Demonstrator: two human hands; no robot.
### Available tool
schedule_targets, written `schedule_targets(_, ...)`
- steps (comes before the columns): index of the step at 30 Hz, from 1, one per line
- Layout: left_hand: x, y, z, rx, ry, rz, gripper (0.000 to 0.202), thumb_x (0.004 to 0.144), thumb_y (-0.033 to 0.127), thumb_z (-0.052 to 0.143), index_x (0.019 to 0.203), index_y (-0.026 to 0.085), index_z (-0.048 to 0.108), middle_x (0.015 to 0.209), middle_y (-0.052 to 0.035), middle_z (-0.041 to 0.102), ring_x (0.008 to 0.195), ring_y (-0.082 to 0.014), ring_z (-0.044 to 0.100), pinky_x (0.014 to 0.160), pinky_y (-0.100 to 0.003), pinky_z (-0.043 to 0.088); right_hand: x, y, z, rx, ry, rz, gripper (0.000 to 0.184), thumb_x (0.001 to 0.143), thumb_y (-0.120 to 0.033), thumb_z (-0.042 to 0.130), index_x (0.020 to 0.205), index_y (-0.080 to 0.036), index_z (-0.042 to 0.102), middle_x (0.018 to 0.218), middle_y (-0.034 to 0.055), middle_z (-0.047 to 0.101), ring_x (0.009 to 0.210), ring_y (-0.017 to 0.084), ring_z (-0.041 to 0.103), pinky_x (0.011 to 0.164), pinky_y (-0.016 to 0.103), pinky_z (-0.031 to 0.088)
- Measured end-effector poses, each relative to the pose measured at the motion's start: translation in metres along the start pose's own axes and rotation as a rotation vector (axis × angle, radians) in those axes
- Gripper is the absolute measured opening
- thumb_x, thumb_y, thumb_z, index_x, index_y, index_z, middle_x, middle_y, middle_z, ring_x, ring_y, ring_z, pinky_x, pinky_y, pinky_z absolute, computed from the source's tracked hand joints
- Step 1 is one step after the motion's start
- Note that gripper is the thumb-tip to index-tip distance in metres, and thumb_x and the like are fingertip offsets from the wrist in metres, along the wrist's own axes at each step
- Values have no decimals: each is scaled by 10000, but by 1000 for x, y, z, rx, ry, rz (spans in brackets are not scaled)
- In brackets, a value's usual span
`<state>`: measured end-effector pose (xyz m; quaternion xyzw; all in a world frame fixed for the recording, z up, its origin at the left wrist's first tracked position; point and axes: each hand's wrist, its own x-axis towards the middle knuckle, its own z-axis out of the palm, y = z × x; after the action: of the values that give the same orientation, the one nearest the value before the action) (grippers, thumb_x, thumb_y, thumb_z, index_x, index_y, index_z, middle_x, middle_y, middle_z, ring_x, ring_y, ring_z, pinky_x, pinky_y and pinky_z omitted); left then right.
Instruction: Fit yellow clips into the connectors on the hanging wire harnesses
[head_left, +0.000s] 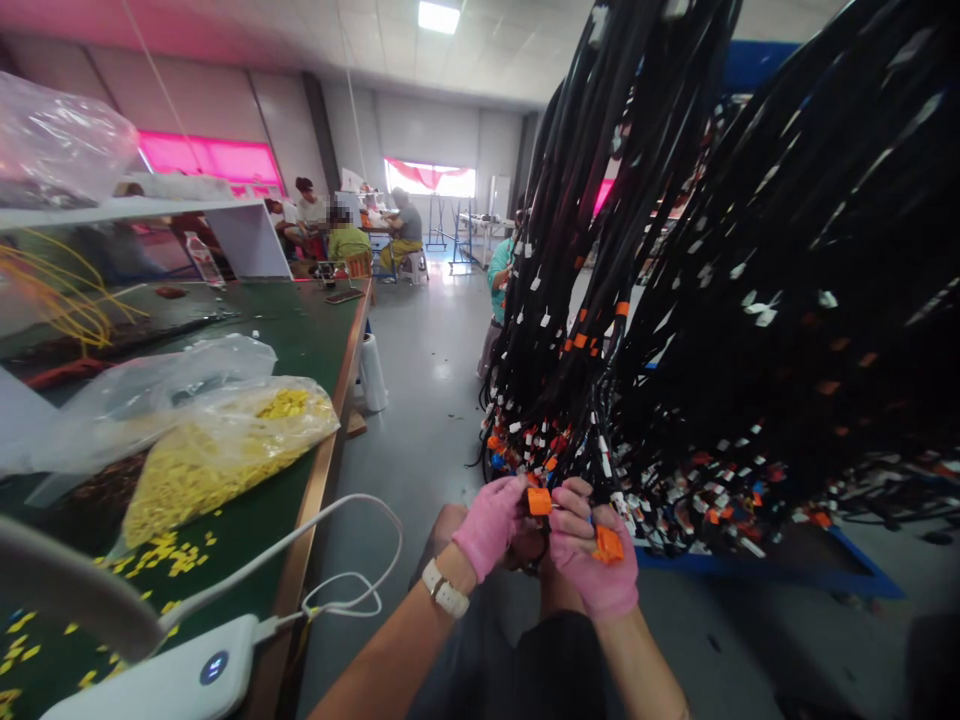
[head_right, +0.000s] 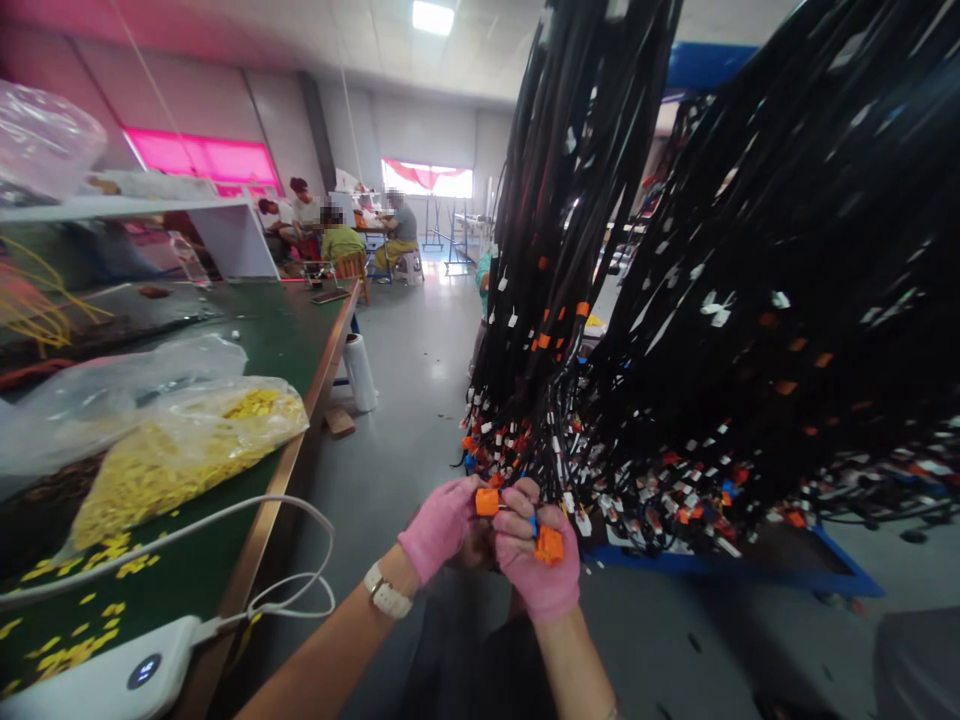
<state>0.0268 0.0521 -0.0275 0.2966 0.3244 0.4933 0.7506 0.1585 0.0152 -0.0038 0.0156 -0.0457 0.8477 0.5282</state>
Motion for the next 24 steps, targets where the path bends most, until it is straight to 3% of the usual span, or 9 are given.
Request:
schedule_targets(4,-5,-3,4,-37,-110,-83,402,655,512,659,761,157,502,574,31,479,435,-63,430,387,-174,333,0,1,-2,47,-23,5,219,647,-42,454,741,-234,403,581,-83,427,437,35,455,373,79,345)
schedule_targets(9,-10,7,0,24,-165,47,370,666,410,695,857,118,571,585,7,542,455,-77,485,452,-192,404,0,-3,-7,-30,75,-13,196,681,-58,529,764,-217,451,664,-54,521,497,35,501,405,88,394)
schedule_targets(13,-9,6,-2,41,-162,78,353,670,361,694,887,102,592,561,1,542,462,-84,487,463,-193,392,0,-6,-11,-264,264,-76,207,690,-118,640,852,-211,551,783,-5,645,589,77,587,460,145,470)
schedule_targets(16,-12,4,0,76,-149,83,330,674,341,684,887,103,600,599,-3,554,485,-77,482,481,-189,385,0,-7,-9,-461,297,-90,225,687,-127,674,877,-219,596,792,1,679,613,113,626,504,198,514)
schedule_targets(20,-24,10,11,342,-156,146,292,726,307,619,938,107,602,694,-20,590,588,-99,518,572,-214,421,0,-8,-6,-559,270,-72,176,685,-109,684,835,-180,627,715,33,687,564,139,634,477,217,516)
schedule_targets(24,-36,28,26,668,3,340,154,757,230,544,857,133,609,811,-31,621,747,-133,554,713,-247,445,-1,-14,-15,-644,270,-115,131,679,-113,696,758,-175,612,709,15,683,543,122,625,464,202,508)
